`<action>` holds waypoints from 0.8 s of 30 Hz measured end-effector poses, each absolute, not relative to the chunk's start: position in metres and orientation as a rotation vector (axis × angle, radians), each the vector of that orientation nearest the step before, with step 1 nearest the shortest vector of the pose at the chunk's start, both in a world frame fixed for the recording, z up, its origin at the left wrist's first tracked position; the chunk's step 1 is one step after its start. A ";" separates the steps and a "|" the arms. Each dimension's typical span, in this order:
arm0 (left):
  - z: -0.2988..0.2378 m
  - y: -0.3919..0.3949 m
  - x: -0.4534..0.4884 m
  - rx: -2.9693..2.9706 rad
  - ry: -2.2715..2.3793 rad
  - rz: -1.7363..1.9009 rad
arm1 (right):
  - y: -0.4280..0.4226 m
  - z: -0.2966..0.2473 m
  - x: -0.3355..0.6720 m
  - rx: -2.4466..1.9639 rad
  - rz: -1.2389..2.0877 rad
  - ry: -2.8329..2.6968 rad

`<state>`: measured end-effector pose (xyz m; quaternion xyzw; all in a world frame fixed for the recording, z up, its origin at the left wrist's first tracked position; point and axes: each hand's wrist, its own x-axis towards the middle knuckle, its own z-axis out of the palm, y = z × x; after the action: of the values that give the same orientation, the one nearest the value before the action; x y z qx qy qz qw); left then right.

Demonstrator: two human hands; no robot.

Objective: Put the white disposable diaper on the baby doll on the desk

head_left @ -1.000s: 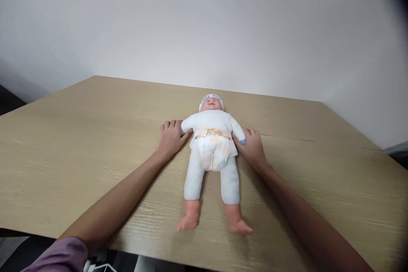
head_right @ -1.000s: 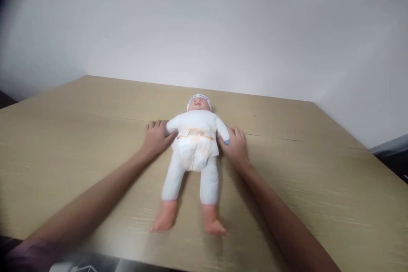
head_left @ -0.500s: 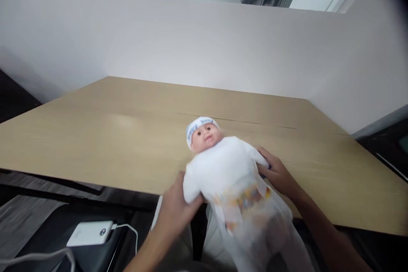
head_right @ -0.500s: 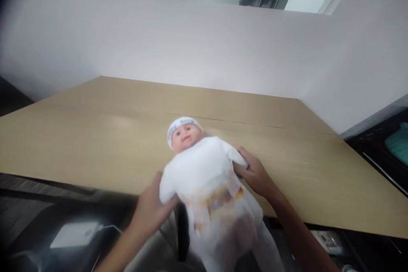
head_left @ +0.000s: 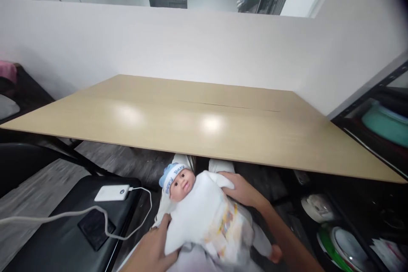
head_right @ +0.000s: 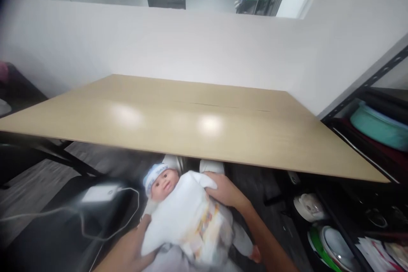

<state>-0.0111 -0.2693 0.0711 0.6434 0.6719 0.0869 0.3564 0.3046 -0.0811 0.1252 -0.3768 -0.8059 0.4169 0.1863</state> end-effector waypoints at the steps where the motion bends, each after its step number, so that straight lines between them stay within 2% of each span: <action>1: 0.076 -0.269 -0.010 1.657 1.732 0.208 | -0.080 0.113 0.301 -1.094 1.164 -2.281; 5: 0.099 -0.256 -0.002 1.692 1.746 -0.021 | -0.083 0.075 0.304 -1.421 1.049 -2.261; 9: 0.136 -0.238 0.015 1.910 1.872 -0.260 | -0.107 0.074 0.321 -1.517 1.001 -2.105; 12: 0.161 -0.217 0.035 2.097 1.865 -0.055 | -0.129 0.089 0.326 -1.421 1.180 -1.990; 16: 0.161 -0.185 0.063 2.223 1.155 0.451 | -0.139 0.090 0.321 -1.355 1.112 -1.952; 19: 0.141 -0.169 0.075 2.188 0.875 0.508 | -0.128 0.076 0.320 -1.415 0.999 -1.957; 24: 0.126 -0.161 0.078 2.093 0.862 0.527 | -0.106 0.068 0.323 -1.454 0.828 -1.937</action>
<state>0.0777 -0.1615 0.1258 0.8263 0.3405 0.2082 0.3974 0.3230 -0.1063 0.0684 -0.5441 -0.7250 0.3100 0.2867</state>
